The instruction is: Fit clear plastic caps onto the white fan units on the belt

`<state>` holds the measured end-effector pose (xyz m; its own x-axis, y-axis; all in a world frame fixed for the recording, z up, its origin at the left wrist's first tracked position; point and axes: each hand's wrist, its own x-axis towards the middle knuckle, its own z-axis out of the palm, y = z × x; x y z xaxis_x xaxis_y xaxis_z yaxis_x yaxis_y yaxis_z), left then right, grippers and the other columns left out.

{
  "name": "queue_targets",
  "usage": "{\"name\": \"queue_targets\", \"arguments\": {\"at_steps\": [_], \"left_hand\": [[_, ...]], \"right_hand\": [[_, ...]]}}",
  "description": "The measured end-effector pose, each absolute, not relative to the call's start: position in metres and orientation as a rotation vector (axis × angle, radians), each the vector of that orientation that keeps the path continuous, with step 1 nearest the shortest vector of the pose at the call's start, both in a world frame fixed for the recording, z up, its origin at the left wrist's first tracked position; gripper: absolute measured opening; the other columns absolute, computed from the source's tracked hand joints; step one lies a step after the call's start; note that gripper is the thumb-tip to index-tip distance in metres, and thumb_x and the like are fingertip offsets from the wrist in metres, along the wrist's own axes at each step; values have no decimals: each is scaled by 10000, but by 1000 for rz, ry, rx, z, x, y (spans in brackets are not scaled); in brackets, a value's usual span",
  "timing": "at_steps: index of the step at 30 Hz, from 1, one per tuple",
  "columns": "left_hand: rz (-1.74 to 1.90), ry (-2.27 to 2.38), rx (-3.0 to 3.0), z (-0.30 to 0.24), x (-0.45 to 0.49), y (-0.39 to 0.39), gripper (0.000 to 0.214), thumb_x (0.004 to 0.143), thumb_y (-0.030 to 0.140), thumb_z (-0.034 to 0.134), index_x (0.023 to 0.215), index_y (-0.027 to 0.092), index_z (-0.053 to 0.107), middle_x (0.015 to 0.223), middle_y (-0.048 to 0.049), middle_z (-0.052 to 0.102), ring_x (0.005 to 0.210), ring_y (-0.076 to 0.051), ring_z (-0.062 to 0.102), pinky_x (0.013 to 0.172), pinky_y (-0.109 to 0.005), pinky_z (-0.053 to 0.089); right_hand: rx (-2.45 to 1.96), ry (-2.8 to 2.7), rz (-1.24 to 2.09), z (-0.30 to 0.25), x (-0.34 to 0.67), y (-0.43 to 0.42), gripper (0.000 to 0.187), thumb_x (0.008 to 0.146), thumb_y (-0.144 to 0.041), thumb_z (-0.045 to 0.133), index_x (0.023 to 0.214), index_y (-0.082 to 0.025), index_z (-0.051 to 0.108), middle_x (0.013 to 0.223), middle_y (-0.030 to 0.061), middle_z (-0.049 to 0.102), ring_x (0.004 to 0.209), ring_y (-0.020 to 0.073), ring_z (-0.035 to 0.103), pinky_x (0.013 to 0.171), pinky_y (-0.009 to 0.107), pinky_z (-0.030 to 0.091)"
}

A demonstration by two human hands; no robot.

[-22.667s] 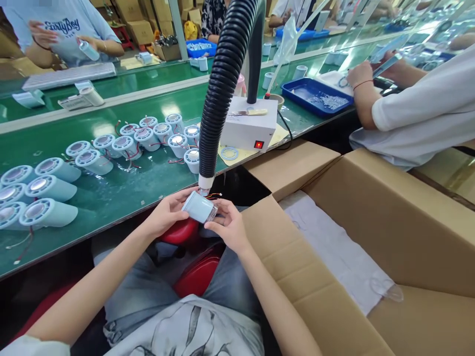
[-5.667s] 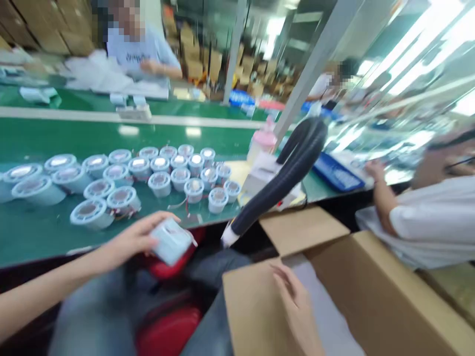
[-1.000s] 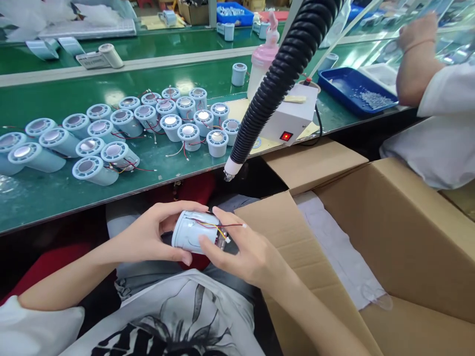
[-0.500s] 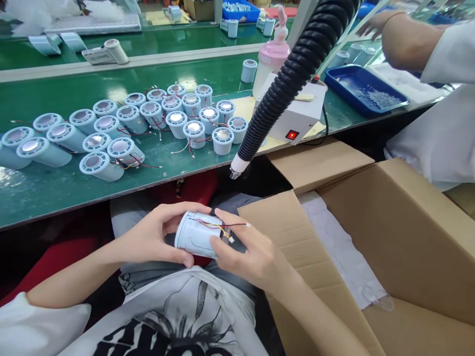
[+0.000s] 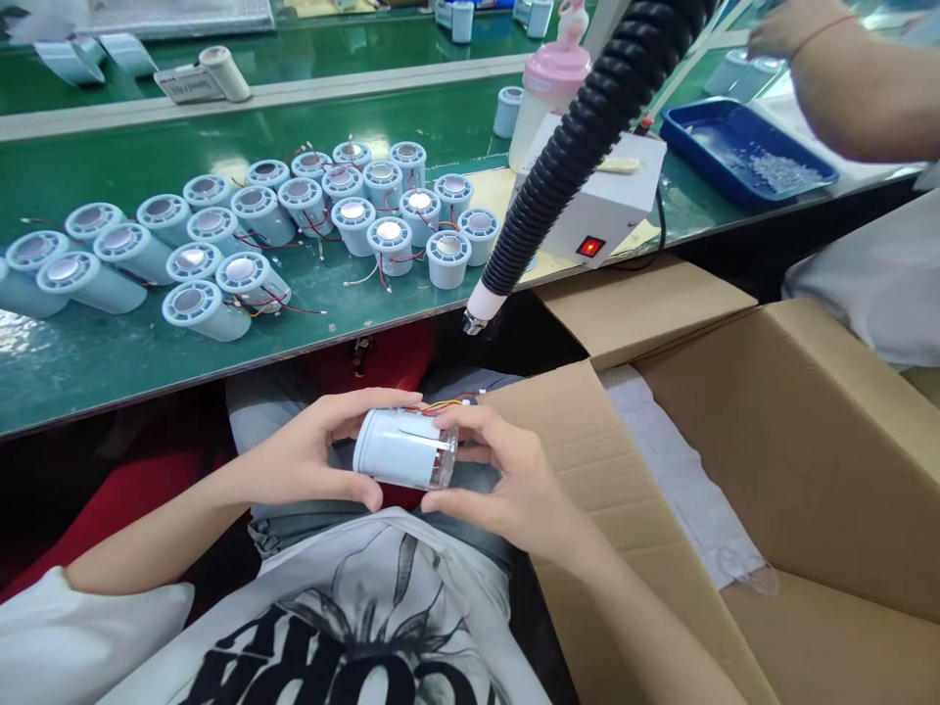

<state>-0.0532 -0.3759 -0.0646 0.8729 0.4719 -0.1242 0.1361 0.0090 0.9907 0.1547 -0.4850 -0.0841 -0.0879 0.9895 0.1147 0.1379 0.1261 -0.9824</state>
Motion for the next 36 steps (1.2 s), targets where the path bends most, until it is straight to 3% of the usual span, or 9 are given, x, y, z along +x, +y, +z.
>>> {"name": "queue_targets", "arguments": {"at_steps": [12, 19, 27, 32, 36], "left_hand": [[364, 357, 1684, -76, -58, -374, 824, 610, 158, 816, 1347, 271, 465, 1375, -90, 520, 1231, -250, 525, 1010, -339, 458], [371, 342, 1755, -77, -60, -374, 823, 618, 191, 816, 1354, 264, 456, 1383, -101, 513, 1246, -264, 512, 1041, -374, 428], [405, 276, 1791, -80, -63, -372, 844, 607, 164, 819, 1359, 275, 452, 1391, -90, 509, 1290, -257, 470, 1070, -361, 399], [412, 243, 1799, -81, -62, -371, 865, 597, 143, 822, 1363, 284, 446, 1398, -82, 505, 1299, -253, 461, 1093, -360, 371], [413, 224, 1803, -82, -63, -370, 865, 600, 147, 821, 1365, 286, 443, 1400, -89, 502, 1297, -260, 464, 1099, -375, 362]], "right_hand": [[-1204, -1088, 1470, -80, 151, -486, 456, 711, -285, 789, 1087, -270, 533, 1113, 10, 586, 873, 122, 637, 736, 220, 554], [-1155, -846, 1655, -77, 145, -482, 427, 730, -365, 767, 1037, -229, 502, 909, -26, 619, 712, 71, 628, 618, 158, 526], [-1124, -708, 1811, -85, 142, -480, 376, 797, -451, 669, 945, -191, 441, 692, -14, 669, 547, 137, 677, 474, 192, 540], [-1130, -648, 1866, -89, 139, -480, 456, 769, -577, 638, 887, -188, 430, 614, -8, 663, 497, 137, 660, 428, 173, 511], [-1125, -592, 1931, -87, 137, -478, 528, 751, -637, 613, 960, -184, 438, 582, -9, 648, 458, 137, 639, 391, 166, 488]]}}
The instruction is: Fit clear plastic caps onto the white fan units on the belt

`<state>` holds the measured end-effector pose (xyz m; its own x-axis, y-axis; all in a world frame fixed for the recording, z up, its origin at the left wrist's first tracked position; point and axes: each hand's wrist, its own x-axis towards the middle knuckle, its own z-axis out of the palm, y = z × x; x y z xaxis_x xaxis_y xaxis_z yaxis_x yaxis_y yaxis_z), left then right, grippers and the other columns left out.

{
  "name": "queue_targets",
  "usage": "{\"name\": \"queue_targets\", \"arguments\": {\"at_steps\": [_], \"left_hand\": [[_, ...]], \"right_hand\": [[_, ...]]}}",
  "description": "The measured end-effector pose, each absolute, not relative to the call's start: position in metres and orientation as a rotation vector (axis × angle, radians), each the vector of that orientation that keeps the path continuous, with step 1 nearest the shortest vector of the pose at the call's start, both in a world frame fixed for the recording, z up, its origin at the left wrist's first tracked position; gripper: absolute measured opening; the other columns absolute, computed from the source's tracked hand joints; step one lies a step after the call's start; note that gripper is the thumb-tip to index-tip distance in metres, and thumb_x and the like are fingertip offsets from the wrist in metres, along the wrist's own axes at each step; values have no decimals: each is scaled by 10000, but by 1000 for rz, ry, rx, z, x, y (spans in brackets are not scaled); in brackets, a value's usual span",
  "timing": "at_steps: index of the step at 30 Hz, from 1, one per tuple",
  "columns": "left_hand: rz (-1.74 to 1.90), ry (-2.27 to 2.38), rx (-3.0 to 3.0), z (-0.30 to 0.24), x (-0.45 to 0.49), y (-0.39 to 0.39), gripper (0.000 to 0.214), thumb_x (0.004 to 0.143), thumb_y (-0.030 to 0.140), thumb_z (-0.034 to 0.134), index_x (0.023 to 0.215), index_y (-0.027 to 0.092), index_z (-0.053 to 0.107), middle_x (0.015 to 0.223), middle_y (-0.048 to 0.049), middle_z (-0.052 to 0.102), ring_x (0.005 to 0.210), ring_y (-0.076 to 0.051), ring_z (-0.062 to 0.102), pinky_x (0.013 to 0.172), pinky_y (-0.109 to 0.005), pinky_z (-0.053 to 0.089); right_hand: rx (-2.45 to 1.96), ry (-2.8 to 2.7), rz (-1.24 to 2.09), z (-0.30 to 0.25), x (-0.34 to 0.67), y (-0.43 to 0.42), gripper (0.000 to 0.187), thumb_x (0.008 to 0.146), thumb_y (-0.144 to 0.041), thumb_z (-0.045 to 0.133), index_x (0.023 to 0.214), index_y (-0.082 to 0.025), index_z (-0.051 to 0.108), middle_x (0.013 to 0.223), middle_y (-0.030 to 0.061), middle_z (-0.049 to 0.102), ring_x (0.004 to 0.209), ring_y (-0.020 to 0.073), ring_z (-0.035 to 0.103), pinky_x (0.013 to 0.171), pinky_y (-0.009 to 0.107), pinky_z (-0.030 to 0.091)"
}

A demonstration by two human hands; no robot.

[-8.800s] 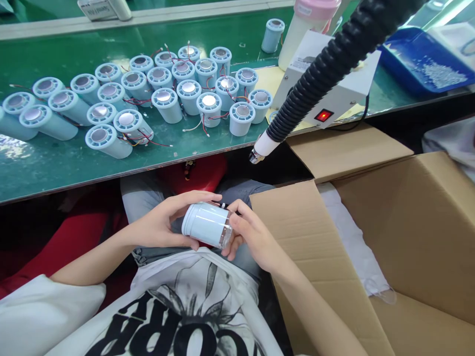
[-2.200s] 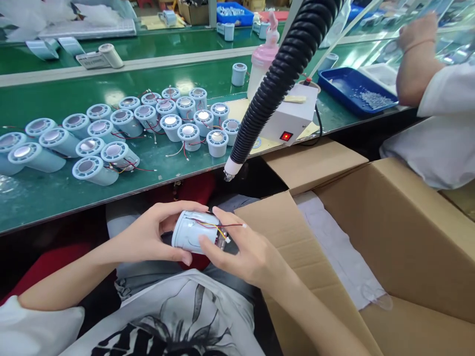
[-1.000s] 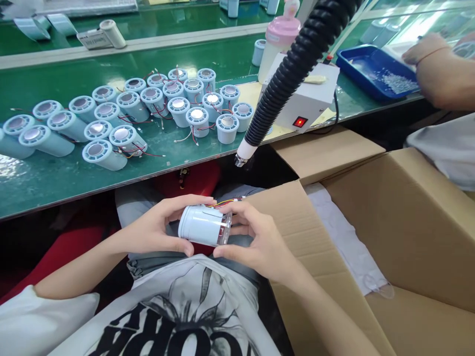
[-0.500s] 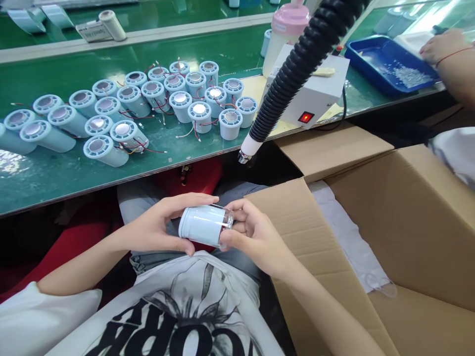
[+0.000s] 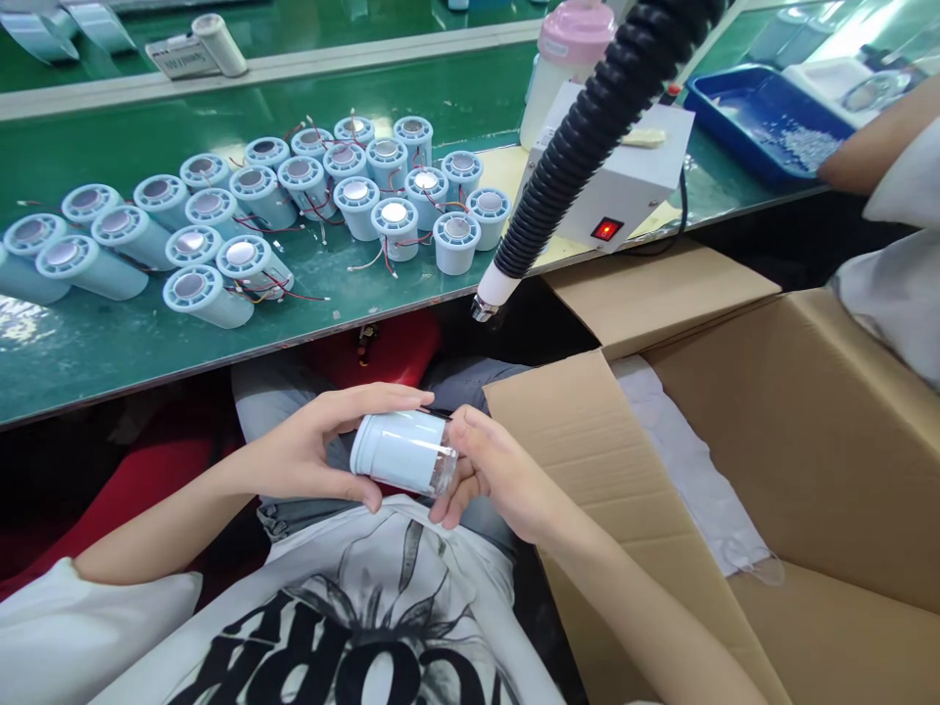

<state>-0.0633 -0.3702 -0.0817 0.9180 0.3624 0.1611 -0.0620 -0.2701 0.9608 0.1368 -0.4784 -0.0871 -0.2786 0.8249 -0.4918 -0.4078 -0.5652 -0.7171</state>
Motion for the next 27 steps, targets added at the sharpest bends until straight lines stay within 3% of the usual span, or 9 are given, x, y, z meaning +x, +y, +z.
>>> {"name": "queue_targets", "arguments": {"at_steps": [9, 15, 21, 24, 27], "left_hand": [[416, 217, 1809, -83, -64, -369, 848, 607, 201, 824, 1363, 298, 452, 1401, -98, 495, 1302, -282, 451, 1092, -401, 362], [421, 199, 1817, -85, -63, -369, 825, 614, 225, 823, 1354, 299, 466, 1409, -110, 484, 1302, -288, 446, 1080, -413, 373], [411, 206, 1823, -86, -63, -369, 800, 619, 205, 818, 1338, 299, 480, 1393, -108, 492, 1285, -284, 458, 1062, -411, 390], [414, 205, 1807, -84, -62, -371, 757, 629, 175, 806, 1312, 283, 501, 1349, -110, 515, 1245, -277, 487, 1017, -383, 434], [394, 228, 1775, -82, -63, -374, 701, 662, 155, 778, 1297, 273, 505, 1313, -100, 526, 1214, -255, 506, 986, -340, 458]], "right_hand": [[-1067, -446, 2113, -85, 134, -477, 634, 767, -718, 512, 965, -120, 580, 616, 57, 680, 415, 113, 612, 352, 134, 465], [-1033, -321, 2252, -83, 133, -477, 722, 919, -656, 208, 756, -95, 631, 605, 85, 678, 402, 92, 610, 340, 112, 455], [-960, -212, 2385, -83, 132, -474, 930, 915, -611, -75, 615, -87, 633, 499, 74, 620, 325, 64, 553, 280, 84, 379], [-934, -300, 2440, -86, 133, -475, 955, 894, -641, -84, 579, -82, 624, 430, 61, 562, 276, 49, 486, 256, 78, 327], [-1059, -512, 2320, -94, 133, -478, 893, 861, -733, 43, 600, -89, 603, 478, 81, 589, 302, 69, 499, 259, 112, 337]]}}
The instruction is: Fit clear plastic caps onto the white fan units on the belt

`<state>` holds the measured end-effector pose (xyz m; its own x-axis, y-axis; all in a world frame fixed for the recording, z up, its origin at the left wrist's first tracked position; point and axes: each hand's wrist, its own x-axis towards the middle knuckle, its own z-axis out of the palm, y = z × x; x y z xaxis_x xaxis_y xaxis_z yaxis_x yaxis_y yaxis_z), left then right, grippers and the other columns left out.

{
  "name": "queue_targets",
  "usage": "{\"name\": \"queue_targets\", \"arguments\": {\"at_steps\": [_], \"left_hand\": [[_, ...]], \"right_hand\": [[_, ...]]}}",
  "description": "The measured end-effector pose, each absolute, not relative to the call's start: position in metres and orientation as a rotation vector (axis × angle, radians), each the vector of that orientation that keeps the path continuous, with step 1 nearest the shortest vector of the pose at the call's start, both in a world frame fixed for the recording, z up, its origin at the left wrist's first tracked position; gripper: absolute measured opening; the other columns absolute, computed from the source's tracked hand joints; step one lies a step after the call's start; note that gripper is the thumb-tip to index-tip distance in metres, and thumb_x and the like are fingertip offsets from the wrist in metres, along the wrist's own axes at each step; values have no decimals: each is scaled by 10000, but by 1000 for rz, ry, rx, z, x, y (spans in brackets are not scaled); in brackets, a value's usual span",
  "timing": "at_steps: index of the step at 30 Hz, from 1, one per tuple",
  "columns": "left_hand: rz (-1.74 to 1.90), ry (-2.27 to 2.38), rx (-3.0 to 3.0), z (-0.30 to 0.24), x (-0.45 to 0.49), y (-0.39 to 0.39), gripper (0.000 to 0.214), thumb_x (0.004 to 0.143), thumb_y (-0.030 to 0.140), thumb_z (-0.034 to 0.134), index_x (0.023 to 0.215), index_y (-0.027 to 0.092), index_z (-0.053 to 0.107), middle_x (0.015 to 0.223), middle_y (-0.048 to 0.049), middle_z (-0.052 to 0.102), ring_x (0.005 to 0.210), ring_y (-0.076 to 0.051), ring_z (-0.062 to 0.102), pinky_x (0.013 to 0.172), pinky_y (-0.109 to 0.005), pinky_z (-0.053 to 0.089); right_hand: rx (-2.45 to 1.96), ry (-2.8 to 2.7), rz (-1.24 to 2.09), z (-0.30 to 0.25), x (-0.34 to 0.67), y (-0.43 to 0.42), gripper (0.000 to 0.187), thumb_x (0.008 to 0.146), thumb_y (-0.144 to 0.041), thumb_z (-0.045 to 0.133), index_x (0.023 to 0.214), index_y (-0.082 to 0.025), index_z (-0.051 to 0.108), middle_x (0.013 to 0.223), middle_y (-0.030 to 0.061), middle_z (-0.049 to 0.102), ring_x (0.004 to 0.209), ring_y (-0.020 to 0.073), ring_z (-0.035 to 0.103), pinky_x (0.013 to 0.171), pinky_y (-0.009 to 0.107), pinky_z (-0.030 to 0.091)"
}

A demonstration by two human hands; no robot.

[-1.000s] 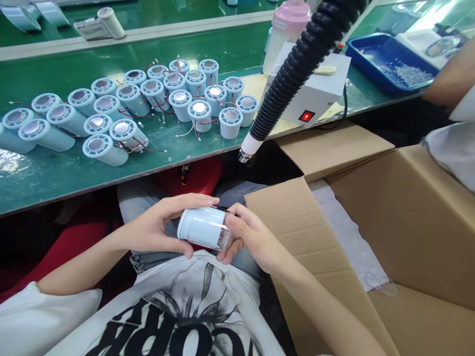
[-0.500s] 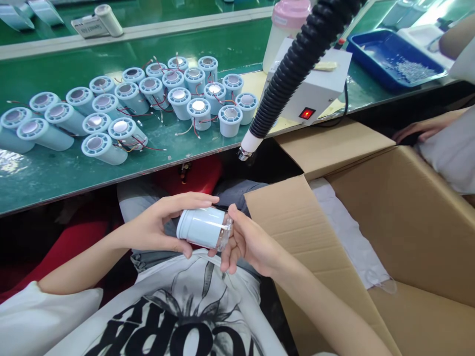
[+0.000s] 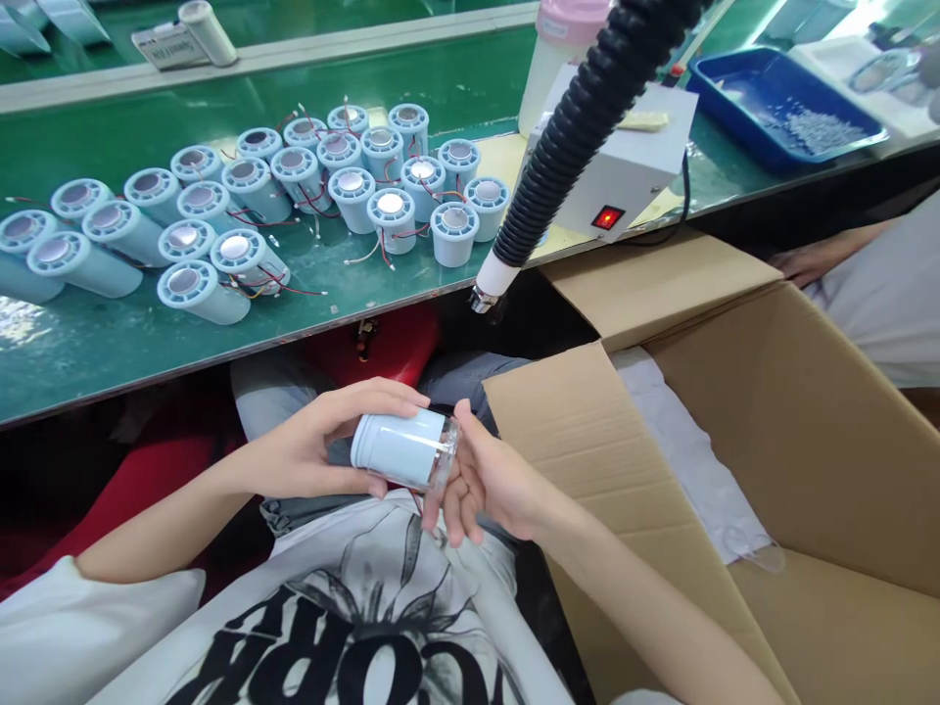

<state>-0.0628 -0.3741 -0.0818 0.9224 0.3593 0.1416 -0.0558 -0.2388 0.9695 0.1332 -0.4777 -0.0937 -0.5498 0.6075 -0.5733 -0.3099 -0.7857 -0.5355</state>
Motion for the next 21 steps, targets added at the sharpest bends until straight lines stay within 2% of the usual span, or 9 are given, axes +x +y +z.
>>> {"name": "queue_targets", "arguments": {"at_steps": [3, 5, 7, 9, 12, 14, 17, 19, 21], "left_hand": [[323, 331, 1666, -80, -63, -378, 636, 726, 195, 731, 1305, 273, 480, 1292, -92, 532, 1163, -240, 541, 933, -317, 495], [278, 407, 1564, -79, -64, -381, 603, 760, 237, 702, 1312, 271, 464, 1271, -92, 542, 1096, -230, 579, 879, -314, 525], [260, 462, 1493, -79, -63, -383, 587, 771, 271, 690, 1311, 269, 461, 1252, -87, 552, 1032, -220, 603, 833, -312, 543], [254, 495, 1458, -79, -63, -384, 576, 775, 290, 686, 1307, 268, 466, 1230, -82, 565, 971, -205, 617, 791, -302, 553], [253, 473, 1437, -79, -63, -382, 613, 781, 296, 683, 1345, 283, 441, 1262, -83, 557, 953, -203, 631, 793, -309, 557], [258, 421, 1486, -79, -64, -380, 702, 751, 267, 717, 1381, 308, 410, 1356, -87, 504, 1094, -246, 592, 896, -346, 531], [238, 355, 1540, -80, -66, -378, 780, 735, 195, 729, 1410, 338, 365, 1473, -81, 393, 1273, -274, 474, 1007, -369, 471], [215, 340, 1487, -82, -68, -378, 760, 770, 169, 692, 1419, 351, 341, 1502, -74, 353, 1287, -258, 470, 1009, -359, 474], [206, 332, 1423, -83, -68, -379, 747, 785, 157, 674, 1422, 352, 334, 1508, -72, 347, 1283, -251, 481, 1003, -348, 480]], "right_hand": [[-1374, -877, 1773, -102, 135, -482, 584, 896, -640, 331, 826, -127, 600, 663, 91, 672, 481, 139, 624, 406, 204, 503], [-1448, -1182, 1268, -106, 136, -486, 284, 919, -407, 475, 1059, -168, 543, 1018, 128, 680, 799, 189, 690, 680, 304, 588], [-1336, -1488, 869, -109, 138, -488, 362, 884, -200, 532, 1232, -236, 438, 1393, 131, 460, 1168, 234, 564, 938, 422, 515], [-1172, -1723, 641, -111, 139, -490, 511, 848, -88, 543, 1284, -315, 403, 1506, 74, 306, 1320, 249, 414, 1030, 492, 435], [-1114, -1754, 689, -110, 139, -493, 554, 808, -85, 639, 1262, -351, 467, 1443, 51, 418, 1314, 248, 424, 1037, 483, 439], [-1141, -1539, 950, -108, 138, -494, 569, 773, -166, 719, 1268, -328, 490, 1382, 65, 493, 1274, 251, 473, 1014, 448, 471], [-1123, -1190, 1279, -105, 137, -495, 524, 792, -252, 715, 1266, -342, 513, 1268, 38, 595, 1124, 219, 600, 902, 372, 553], [-1108, -1127, 1335, -104, 139, -495, 498, 791, -240, 716, 1243, -365, 550, 1245, 15, 614, 1075, 205, 630, 859, 337, 573], [-1125, -1211, 1286, -102, 143, -495, 519, 757, -202, 745, 1221, -375, 587, 1304, 6, 578, 1130, 220, 601, 903, 347, 555]]}}
